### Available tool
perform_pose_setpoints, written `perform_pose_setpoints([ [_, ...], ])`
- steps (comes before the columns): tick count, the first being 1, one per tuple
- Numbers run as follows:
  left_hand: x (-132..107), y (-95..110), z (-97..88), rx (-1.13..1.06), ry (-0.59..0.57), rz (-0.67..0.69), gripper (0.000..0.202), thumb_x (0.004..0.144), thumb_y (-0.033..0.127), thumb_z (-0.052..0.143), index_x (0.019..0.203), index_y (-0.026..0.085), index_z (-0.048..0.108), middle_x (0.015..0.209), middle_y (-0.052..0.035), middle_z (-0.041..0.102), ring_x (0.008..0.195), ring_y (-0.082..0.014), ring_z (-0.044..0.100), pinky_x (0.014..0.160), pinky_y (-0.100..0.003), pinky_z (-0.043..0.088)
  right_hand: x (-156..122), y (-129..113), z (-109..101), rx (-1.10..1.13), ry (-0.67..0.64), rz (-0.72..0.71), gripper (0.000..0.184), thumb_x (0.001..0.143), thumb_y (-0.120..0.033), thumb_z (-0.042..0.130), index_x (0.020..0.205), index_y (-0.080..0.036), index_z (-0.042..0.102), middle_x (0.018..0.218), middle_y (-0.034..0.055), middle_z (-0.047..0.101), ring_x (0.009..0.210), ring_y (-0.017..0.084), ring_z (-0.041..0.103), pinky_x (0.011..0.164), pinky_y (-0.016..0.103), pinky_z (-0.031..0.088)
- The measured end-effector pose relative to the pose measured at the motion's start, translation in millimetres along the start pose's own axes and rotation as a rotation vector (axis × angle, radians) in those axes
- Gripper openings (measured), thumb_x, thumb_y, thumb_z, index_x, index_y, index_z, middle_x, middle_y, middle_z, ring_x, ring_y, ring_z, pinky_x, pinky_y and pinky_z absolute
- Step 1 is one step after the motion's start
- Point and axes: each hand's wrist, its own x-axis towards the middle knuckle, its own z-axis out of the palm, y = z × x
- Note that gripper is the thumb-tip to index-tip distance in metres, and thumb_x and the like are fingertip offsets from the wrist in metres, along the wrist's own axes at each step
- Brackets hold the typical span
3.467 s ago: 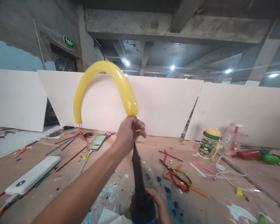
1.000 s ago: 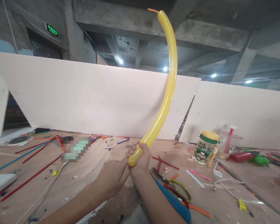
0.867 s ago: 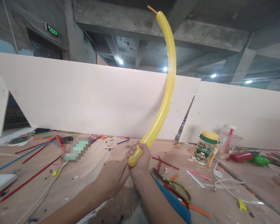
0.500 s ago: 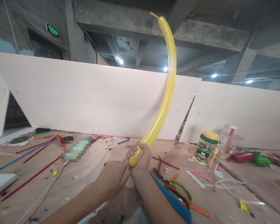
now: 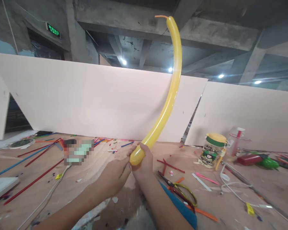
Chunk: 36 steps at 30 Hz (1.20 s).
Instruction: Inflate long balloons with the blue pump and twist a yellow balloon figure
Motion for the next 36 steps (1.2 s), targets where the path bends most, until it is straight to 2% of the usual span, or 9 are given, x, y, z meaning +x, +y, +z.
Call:
perform_pose_setpoints([
  [3, 5, -11, -9.1, -0.084, 0.088, -0.068, 0.035, 0.093, 0.028, 0.025, 0.095, 0.020, 0.059, 0.087, -0.0078, 0.069, 0.078, -0.0230, 0.064, 0.064, -0.031, 0.041, 1, 4, -2, -0.077, -0.119, 0.054, 0.025, 0.067, -0.034, 0.073, 0.083, -0.018, 0.060, 0.076, 0.0024, 0.067, 0.066, 0.016, 0.062, 0.058, 0.027, 0.050],
  [7, 7, -21, -15.1, -0.148, 0.107, -0.131, 0.036, 0.094, 0.032, 0.024, 0.095, 0.022, 0.058, 0.091, -0.0051, 0.069, 0.080, -0.0221, 0.063, 0.065, -0.030, 0.041, -2, 12, -2, -0.162, -0.230, 0.043, 0.033, 0.070, -0.041, 0.075, 0.090, -0.018, 0.063, 0.085, 0.0021, 0.069, 0.079, 0.017, 0.063, 0.068, 0.027, 0.051],
  [11, 7, -21, -11.8, -0.109, 0.103, -0.125, 0.035, 0.093, 0.031, 0.025, 0.093, 0.021, 0.059, 0.086, -0.0055, 0.069, 0.076, -0.0226, 0.062, 0.062, -0.030, 0.040, -3, 17, -1, -0.193, -0.172, -0.027, 0.036, 0.069, -0.047, 0.073, 0.088, -0.018, 0.065, 0.085, 0.0035, 0.070, 0.079, 0.016, 0.063, 0.069, 0.026, 0.050],
  [17, 5, -17, -6.8, -0.079, 0.117, -0.053, 0.036, 0.093, 0.029, 0.024, 0.090, 0.018, 0.058, 0.081, -0.0065, 0.067, 0.074, -0.0219, 0.062, 0.065, -0.031, 0.041, -2, 16, 1, -0.259, -0.073, -0.067, 0.047, 0.057, -0.051, 0.079, 0.083, -0.014, 0.067, 0.078, 0.0056, 0.071, 0.070, 0.016, 0.063, 0.062, 0.025, 0.050],
  [26, 2, -13, -7.4, -0.053, 0.096, -0.036, 0.033, 0.092, 0.026, 0.025, 0.081, 0.020, 0.056, 0.077, -0.0052, 0.065, 0.070, -0.0213, 0.061, 0.063, -0.030, 0.041, -2, 16, 0, -0.363, -0.059, -0.125, 0.039, 0.059, -0.051, 0.077, 0.069, -0.014, 0.068, 0.074, 0.0066, 0.071, 0.074, 0.019, 0.064, 0.062, 0.026, 0.050],
  [31, 3, -14, -5.5, -0.058, 0.078, -0.041, 0.034, 0.093, 0.027, 0.024, 0.084, 0.019, 0.057, 0.075, -0.0055, 0.064, 0.069, -0.0213, 0.061, 0.062, -0.031, 0.041, -1, 17, -2, -0.385, -0.072, -0.134, 0.043, 0.060, -0.054, 0.075, 0.071, -0.013, 0.071, 0.078, 0.0072, 0.071, 0.077, 0.017, 0.063, 0.068, 0.024, 0.050],
  [36, 4, -13, -4.4, -0.039, 0.065, -0.057, 0.034, 0.093, 0.026, 0.025, 0.085, 0.018, 0.056, 0.076, -0.0066, 0.064, 0.072, -0.0218, 0.062, 0.061, -0.030, 0.041, 0, 17, -4, -0.416, -0.093, -0.138, 0.042, 0.064, -0.054, 0.072, 0.070, -0.012, 0.072, 0.076, 0.0077, 0.070, 0.071, 0.016, 0.062, 0.064, 0.023, 0.049],
])
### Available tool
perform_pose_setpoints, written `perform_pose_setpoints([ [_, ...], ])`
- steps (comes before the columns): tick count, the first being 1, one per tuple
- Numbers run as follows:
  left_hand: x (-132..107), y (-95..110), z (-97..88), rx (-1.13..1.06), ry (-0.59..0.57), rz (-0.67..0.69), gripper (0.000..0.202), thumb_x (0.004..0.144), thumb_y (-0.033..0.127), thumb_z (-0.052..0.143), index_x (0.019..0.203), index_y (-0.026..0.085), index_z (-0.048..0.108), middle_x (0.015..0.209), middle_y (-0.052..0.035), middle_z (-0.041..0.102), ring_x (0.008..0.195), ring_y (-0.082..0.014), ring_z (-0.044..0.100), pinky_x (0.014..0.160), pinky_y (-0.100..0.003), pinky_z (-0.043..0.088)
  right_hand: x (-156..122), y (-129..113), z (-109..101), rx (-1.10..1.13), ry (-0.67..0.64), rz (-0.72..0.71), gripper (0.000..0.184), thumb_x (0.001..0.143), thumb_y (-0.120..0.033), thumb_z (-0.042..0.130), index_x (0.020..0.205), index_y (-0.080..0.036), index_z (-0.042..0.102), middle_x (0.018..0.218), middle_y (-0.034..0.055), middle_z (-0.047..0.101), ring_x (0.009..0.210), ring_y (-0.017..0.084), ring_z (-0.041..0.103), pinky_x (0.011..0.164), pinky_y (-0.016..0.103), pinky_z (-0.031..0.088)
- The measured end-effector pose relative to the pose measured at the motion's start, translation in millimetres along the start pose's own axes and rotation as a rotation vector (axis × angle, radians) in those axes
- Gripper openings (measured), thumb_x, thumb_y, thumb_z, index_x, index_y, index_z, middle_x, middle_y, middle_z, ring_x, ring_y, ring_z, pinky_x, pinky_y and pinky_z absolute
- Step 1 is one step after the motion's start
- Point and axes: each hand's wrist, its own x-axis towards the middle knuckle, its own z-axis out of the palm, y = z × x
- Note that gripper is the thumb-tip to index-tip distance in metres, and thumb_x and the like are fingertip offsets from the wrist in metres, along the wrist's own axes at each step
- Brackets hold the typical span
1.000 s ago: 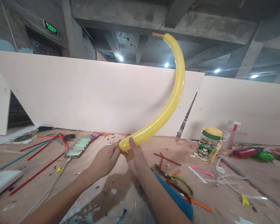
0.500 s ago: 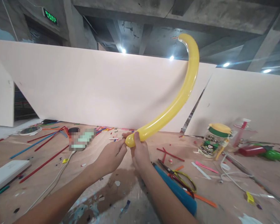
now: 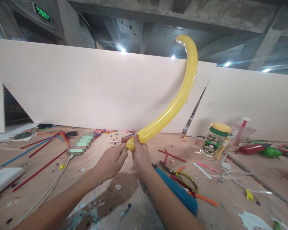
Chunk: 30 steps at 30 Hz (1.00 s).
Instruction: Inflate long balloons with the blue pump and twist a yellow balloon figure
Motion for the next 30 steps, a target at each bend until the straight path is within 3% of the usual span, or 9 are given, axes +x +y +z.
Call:
perform_pose_setpoints([
  [6, 0, 0, 0.3, 0.021, -0.030, -0.007, 0.034, 0.093, 0.026, 0.024, 0.083, 0.018, 0.055, 0.076, -0.0071, 0.063, 0.071, -0.0224, 0.061, 0.058, -0.031, 0.040, -2, 6, -1, -0.070, -0.100, -0.016, 0.044, 0.073, -0.058, 0.063, 0.070, -0.015, 0.072, 0.074, 0.0064, 0.069, 0.073, 0.017, 0.062, 0.066, 0.025, 0.048],
  [12, 1, -2, -0.3, 0.000, -0.012, -0.002, 0.034, 0.093, 0.028, 0.027, 0.076, 0.019, 0.054, 0.071, -0.0048, 0.060, 0.064, -0.0187, 0.058, 0.055, -0.029, 0.036, -4, 9, 0, -0.055, -0.090, 0.022, 0.049, 0.072, -0.061, 0.061, 0.071, -0.014, 0.072, 0.071, 0.0060, 0.069, 0.066, 0.015, 0.061, 0.063, 0.025, 0.047],
  [15, -1, -1, -2.7, 0.028, 0.042, 0.044, 0.029, 0.090, 0.030, 0.036, 0.068, 0.019, 0.051, 0.067, -0.0024, 0.058, 0.062, -0.0168, 0.055, 0.056, -0.029, 0.035, 1, 10, -6, -0.063, -0.036, 0.022, 0.048, 0.071, -0.060, 0.063, 0.070, -0.013, 0.070, 0.065, 0.0043, 0.066, 0.059, 0.014, 0.058, 0.057, 0.024, 0.046],
  [18, -5, 3, -6.1, -0.011, 0.143, 0.166, 0.016, 0.085, 0.028, 0.044, 0.073, 0.019, 0.050, 0.078, -0.0020, 0.061, 0.068, -0.0151, 0.056, 0.062, -0.028, 0.038, 8, 10, -14, -0.046, 0.008, 0.021, 0.045, 0.067, -0.058, 0.068, 0.063, -0.014, 0.065, 0.055, 0.0001, 0.060, 0.050, 0.011, 0.052, 0.052, 0.023, 0.043],
  [22, -8, 9, -11.7, -0.122, 0.214, 0.284, 0.009, 0.084, 0.024, 0.046, 0.088, 0.020, 0.053, 0.094, -0.0033, 0.060, 0.077, -0.0144, 0.056, 0.068, -0.027, 0.041, 11, -3, -20, -0.115, -0.135, 0.044, 0.042, 0.071, -0.055, 0.067, 0.059, -0.016, 0.059, 0.050, -0.0022, 0.055, 0.044, 0.010, 0.046, 0.046, 0.023, 0.038],
  [25, -4, 5, -19.0, -0.269, 0.280, 0.143, 0.018, 0.084, 0.028, 0.048, 0.099, 0.019, 0.053, 0.098, -0.0057, 0.060, 0.085, -0.0175, 0.055, 0.075, -0.031, 0.043, 6, -22, -20, -0.099, -0.252, 0.078, 0.040, 0.073, -0.051, 0.068, 0.058, -0.017, 0.053, 0.045, -0.0052, 0.049, 0.041, 0.008, 0.041, 0.045, 0.021, 0.033],
  [27, 0, -1, -24.5, -0.486, 0.168, 0.042, 0.029, 0.086, 0.035, 0.048, 0.109, 0.018, 0.052, 0.108, -0.0083, 0.060, 0.090, -0.0184, 0.056, 0.077, -0.032, 0.045, -2, -34, -19, -0.055, -0.384, 0.167, 0.042, 0.077, -0.048, 0.066, 0.056, -0.017, 0.047, 0.041, -0.0069, 0.043, 0.040, 0.007, 0.036, 0.047, 0.021, 0.032],
  [30, 4, -11, -29.9, -0.851, -0.193, 0.043, 0.037, 0.089, 0.042, 0.044, 0.115, 0.018, 0.055, 0.121, -0.0096, 0.058, 0.103, -0.0195, 0.056, 0.083, -0.031, 0.046, -17, -40, -17, -0.019, -0.671, 0.411, 0.042, 0.083, -0.046, 0.060, 0.055, -0.018, 0.045, 0.038, -0.0075, 0.041, 0.037, 0.006, 0.031, 0.048, 0.022, 0.031],
])
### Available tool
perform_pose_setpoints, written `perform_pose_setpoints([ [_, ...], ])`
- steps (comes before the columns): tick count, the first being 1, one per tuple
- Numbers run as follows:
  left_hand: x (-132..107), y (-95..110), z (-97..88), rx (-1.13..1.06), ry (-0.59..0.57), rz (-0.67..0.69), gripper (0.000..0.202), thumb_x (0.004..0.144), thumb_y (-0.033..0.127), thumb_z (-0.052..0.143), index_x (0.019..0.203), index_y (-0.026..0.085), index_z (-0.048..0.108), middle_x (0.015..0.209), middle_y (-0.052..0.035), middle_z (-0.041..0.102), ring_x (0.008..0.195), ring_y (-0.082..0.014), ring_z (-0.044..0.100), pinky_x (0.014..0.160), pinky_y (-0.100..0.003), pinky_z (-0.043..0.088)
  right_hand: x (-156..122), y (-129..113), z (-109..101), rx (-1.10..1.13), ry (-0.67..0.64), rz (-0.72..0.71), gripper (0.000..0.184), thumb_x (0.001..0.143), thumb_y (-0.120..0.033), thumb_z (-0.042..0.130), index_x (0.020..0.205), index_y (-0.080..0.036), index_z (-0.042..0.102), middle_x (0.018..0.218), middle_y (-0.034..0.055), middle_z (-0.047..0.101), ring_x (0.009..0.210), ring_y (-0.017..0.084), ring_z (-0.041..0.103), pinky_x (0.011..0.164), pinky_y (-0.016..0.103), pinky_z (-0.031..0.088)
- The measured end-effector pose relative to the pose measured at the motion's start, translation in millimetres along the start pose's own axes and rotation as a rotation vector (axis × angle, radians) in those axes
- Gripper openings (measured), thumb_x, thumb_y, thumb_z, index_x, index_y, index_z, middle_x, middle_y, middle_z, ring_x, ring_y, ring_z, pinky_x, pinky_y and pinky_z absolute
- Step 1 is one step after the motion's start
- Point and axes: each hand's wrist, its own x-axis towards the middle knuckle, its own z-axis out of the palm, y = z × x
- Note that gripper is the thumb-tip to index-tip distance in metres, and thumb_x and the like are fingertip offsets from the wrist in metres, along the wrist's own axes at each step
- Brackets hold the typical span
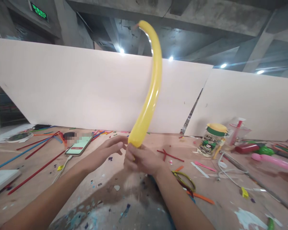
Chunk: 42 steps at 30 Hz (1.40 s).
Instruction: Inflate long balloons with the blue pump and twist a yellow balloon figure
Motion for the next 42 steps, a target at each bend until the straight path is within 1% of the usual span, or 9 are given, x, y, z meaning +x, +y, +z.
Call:
perform_pose_setpoints([
  [3, -2, -2, -4.5, -0.268, -0.264, -0.014, 0.041, 0.088, 0.047, 0.047, 0.112, 0.017, 0.061, 0.119, -0.0104, 0.060, 0.110, -0.0223, 0.055, 0.092, -0.036, 0.043, -4, 10, 11, 0.114, -0.200, 0.132, 0.041, 0.084, -0.044, 0.058, 0.054, -0.019, 0.046, 0.035, -0.0075, 0.041, 0.034, 0.007, 0.028, 0.047, 0.022, 0.030],
  [7, -5, -3, -4.4, -0.289, -0.374, -0.003, 0.048, 0.079, 0.053, 0.059, 0.107, 0.016, 0.066, 0.111, -0.0119, 0.065, 0.110, -0.0258, 0.055, 0.096, -0.040, 0.040, -3, 19, 18, 0.163, -0.245, 0.198, 0.042, 0.085, -0.043, 0.056, 0.053, -0.019, 0.044, 0.032, -0.0082, 0.038, 0.031, 0.007, 0.023, 0.043, 0.021, 0.027],
  [9, -4, -4, -2.8, -0.305, -0.335, 0.011, 0.049, 0.076, 0.054, 0.062, 0.105, 0.016, 0.067, 0.109, -0.0121, 0.065, 0.108, -0.0259, 0.057, 0.095, -0.040, 0.041, -2, 20, 17, 0.183, -0.237, 0.211, 0.045, 0.086, -0.043, 0.055, 0.051, -0.020, 0.040, 0.030, -0.0088, 0.035, 0.030, 0.007, 0.021, 0.042, 0.020, 0.026],
  [15, 3, -13, 8.7, -0.430, 0.031, -0.012, 0.033, 0.078, 0.043, 0.063, 0.093, 0.013, 0.066, 0.090, -0.0078, 0.067, 0.086, -0.0193, 0.060, 0.084, -0.033, 0.044, 4, 14, 6, 0.229, -0.117, 0.132, 0.044, 0.086, -0.043, 0.055, 0.053, -0.020, 0.038, 0.035, -0.0106, 0.031, 0.034, 0.006, 0.018, 0.043, 0.020, 0.024],
  [22, 11, -19, 18.7, -0.490, 0.287, 0.016, 0.027, 0.073, 0.039, 0.071, 0.076, 0.013, 0.066, 0.069, -0.0019, 0.058, 0.064, -0.0108, 0.045, 0.066, -0.026, 0.039, 12, 11, -16, 0.049, -0.094, 0.118, 0.041, 0.086, -0.047, 0.055, 0.058, -0.018, 0.045, 0.038, -0.0087, 0.039, 0.035, 0.006, 0.028, 0.047, 0.022, 0.028],
  [29, 11, -22, 19.9, -0.662, 0.377, -0.019, 0.025, 0.065, 0.030, 0.079, 0.076, 0.014, 0.064, 0.067, 0.0013, 0.055, 0.061, -0.0085, 0.044, 0.059, -0.023, 0.035, 12, 6, -22, -0.151, 0.031, 0.072, 0.039, 0.086, -0.046, 0.056, 0.061, -0.016, 0.051, 0.040, -0.0065, 0.043, 0.038, 0.006, 0.031, 0.048, 0.023, 0.025],
  [35, 11, -26, 19.6, -0.828, 0.290, 0.056, 0.022, 0.068, 0.019, 0.077, 0.071, 0.014, 0.056, 0.062, 0.0049, 0.048, 0.056, -0.0048, 0.040, 0.054, -0.019, 0.033, 9, -2, -20, -0.306, 0.105, 0.026, 0.039, 0.087, -0.044, 0.055, 0.060, -0.016, 0.052, 0.043, -0.0053, 0.046, 0.041, 0.006, 0.035, 0.047, 0.023, 0.026],
  [39, 15, -27, 23.0, -1.066, 0.271, -0.027, 0.025, 0.074, 0.030, 0.073, 0.079, 0.015, 0.054, 0.062, 0.0084, 0.046, 0.043, 0.0001, 0.029, 0.045, -0.016, 0.027, 11, -2, -19, -0.425, 0.164, 0.001, 0.041, 0.087, -0.046, 0.053, 0.060, -0.016, 0.051, 0.048, -0.0047, 0.046, 0.044, 0.006, 0.038, 0.046, 0.022, 0.026],
  [42, 16, -27, 22.9, -1.052, 0.203, -0.047, 0.026, 0.080, 0.038, 0.066, 0.083, 0.016, 0.052, 0.061, 0.0090, 0.046, 0.036, 0.0012, 0.026, 0.041, -0.017, 0.022, 12, -1, -19, -0.560, 0.176, -0.035, 0.043, 0.087, -0.049, 0.051, 0.060, -0.016, 0.051, 0.050, -0.0046, 0.046, 0.046, 0.007, 0.039, 0.048, 0.022, 0.028],
])
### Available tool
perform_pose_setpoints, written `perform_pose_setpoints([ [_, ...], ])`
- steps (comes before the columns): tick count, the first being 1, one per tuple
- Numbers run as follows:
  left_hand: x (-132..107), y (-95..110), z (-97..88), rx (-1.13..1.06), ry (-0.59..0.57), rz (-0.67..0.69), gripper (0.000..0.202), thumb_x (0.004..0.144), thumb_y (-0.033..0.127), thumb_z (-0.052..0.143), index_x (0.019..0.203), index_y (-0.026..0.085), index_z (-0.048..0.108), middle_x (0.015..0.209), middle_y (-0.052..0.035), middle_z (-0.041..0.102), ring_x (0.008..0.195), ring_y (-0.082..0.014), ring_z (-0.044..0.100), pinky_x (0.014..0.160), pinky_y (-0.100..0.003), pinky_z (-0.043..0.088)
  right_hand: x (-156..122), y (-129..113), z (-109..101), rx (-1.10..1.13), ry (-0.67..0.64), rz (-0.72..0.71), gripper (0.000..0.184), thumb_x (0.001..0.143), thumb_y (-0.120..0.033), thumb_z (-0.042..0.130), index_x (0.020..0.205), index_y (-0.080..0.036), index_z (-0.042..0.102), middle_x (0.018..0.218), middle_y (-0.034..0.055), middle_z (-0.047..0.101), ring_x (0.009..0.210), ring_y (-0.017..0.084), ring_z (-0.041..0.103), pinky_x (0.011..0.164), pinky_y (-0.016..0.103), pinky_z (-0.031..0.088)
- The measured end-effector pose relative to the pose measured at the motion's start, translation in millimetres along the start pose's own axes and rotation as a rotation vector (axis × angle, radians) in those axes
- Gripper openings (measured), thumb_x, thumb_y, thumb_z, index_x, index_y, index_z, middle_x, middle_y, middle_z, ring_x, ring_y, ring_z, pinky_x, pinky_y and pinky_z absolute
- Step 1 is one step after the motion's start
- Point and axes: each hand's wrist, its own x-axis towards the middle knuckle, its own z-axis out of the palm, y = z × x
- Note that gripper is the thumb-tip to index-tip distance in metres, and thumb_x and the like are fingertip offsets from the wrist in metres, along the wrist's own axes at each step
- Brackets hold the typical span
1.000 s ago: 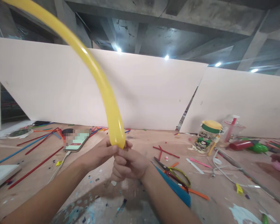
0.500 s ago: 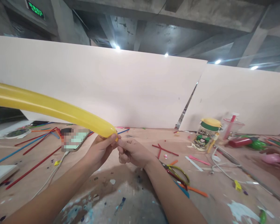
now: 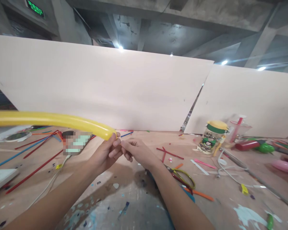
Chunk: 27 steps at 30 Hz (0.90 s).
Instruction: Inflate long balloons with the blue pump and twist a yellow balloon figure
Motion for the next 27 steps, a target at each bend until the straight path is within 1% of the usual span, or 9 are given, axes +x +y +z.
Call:
perform_pose_setpoints([
  [3, -3, 4, -1.2, 0.096, -0.072, 0.001, 0.024, 0.081, 0.038, 0.063, 0.083, 0.017, 0.052, 0.060, 0.0086, 0.046, 0.034, 0.0004, 0.029, 0.042, -0.018, 0.020, 0, 0, 0, -0.061, 0.021, -0.013, 0.044, 0.088, -0.050, 0.048, 0.060, -0.016, 0.051, 0.048, -0.0047, 0.046, 0.045, 0.007, 0.038, 0.048, 0.022, 0.028],
  [8, -7, 15, -6.7, 0.205, -0.268, -0.068, 0.017, 0.074, 0.018, 0.068, 0.079, 0.016, 0.052, 0.055, 0.0078, 0.038, 0.040, -0.0024, 0.031, 0.047, -0.022, 0.021, 1, -2, 1, -0.058, 0.104, 0.011, 0.043, 0.088, -0.048, 0.048, 0.058, -0.017, 0.049, 0.047, -0.0045, 0.045, 0.045, 0.008, 0.038, 0.048, 0.022, 0.030],
  [10, -6, 18, -10.5, 0.209, -0.303, -0.084, 0.016, 0.072, 0.015, 0.066, 0.076, 0.016, 0.051, 0.054, 0.0078, 0.035, 0.042, -0.0031, 0.028, 0.048, -0.023, 0.021, 2, -2, 3, -0.128, 0.144, 0.008, 0.043, 0.088, -0.047, 0.048, 0.057, -0.017, 0.049, 0.047, -0.0041, 0.045, 0.045, 0.008, 0.038, 0.048, 0.022, 0.031],
  [13, -2, 20, -17.0, 0.276, -0.293, -0.142, 0.014, 0.073, 0.015, 0.064, 0.074, 0.016, 0.051, 0.053, 0.0070, 0.033, 0.045, -0.0048, 0.029, 0.049, -0.023, 0.021, 3, -3, 5, -0.340, 0.275, -0.025, 0.043, 0.087, -0.043, 0.049, 0.053, -0.017, 0.047, 0.045, -0.0042, 0.043, 0.045, 0.008, 0.037, 0.048, 0.022, 0.030],
  [16, 0, 24, -21.6, 0.407, -0.259, -0.158, 0.009, 0.077, 0.017, 0.062, 0.076, 0.015, 0.053, 0.058, 0.0047, 0.038, 0.050, -0.0067, 0.035, 0.051, -0.024, 0.025, 3, -3, 7, -0.493, 0.371, -0.044, 0.042, 0.087, -0.041, 0.049, 0.052, -0.017, 0.048, 0.047, -0.0043, 0.042, 0.047, 0.008, 0.037, 0.048, 0.022, 0.029],
  [19, 0, 28, -22.5, 0.491, -0.290, -0.144, 0.007, 0.079, 0.019, 0.061, 0.075, 0.015, 0.056, 0.066, 0.0014, 0.045, 0.057, -0.0091, 0.042, 0.057, -0.026, 0.032, 2, -4, 9, -0.540, 0.387, -0.073, 0.037, 0.088, -0.037, 0.047, 0.058, -0.017, 0.053, 0.052, -0.0039, 0.046, 0.050, 0.009, 0.041, 0.050, 0.021, 0.030],
  [22, -1, 32, -21.0, 0.547, -0.329, -0.163, 0.007, 0.078, 0.020, 0.061, 0.082, 0.014, 0.060, 0.072, -0.0013, 0.051, 0.063, -0.0108, 0.046, 0.060, -0.026, 0.035, 1, -4, 9, -0.543, 0.369, -0.077, 0.031, 0.090, -0.033, 0.043, 0.068, -0.018, 0.059, 0.055, -0.0045, 0.047, 0.051, 0.009, 0.042, 0.052, 0.021, 0.032],
  [25, 0, 33, -20.3, 0.630, -0.257, -0.115, 0.010, 0.081, 0.025, 0.060, 0.083, 0.015, 0.060, 0.064, -0.0002, 0.052, 0.058, -0.0106, 0.046, 0.056, -0.024, 0.034, 1, -4, 9, -0.517, 0.348, -0.048, 0.027, 0.091, -0.031, 0.040, 0.075, -0.019, 0.058, 0.057, -0.0047, 0.048, 0.051, 0.009, 0.042, 0.054, 0.021, 0.033],
  [27, 1, 32, -21.6, 0.667, -0.216, -0.083, 0.016, 0.083, 0.031, 0.058, 0.079, 0.015, 0.060, 0.059, 0.0003, 0.052, 0.053, -0.0097, 0.046, 0.052, -0.023, 0.034, 1, -5, 9, -0.538, 0.358, -0.052, 0.025, 0.089, -0.030, 0.042, 0.074, -0.018, 0.058, 0.061, -0.0036, 0.051, 0.053, 0.010, 0.043, 0.054, 0.022, 0.033],
])
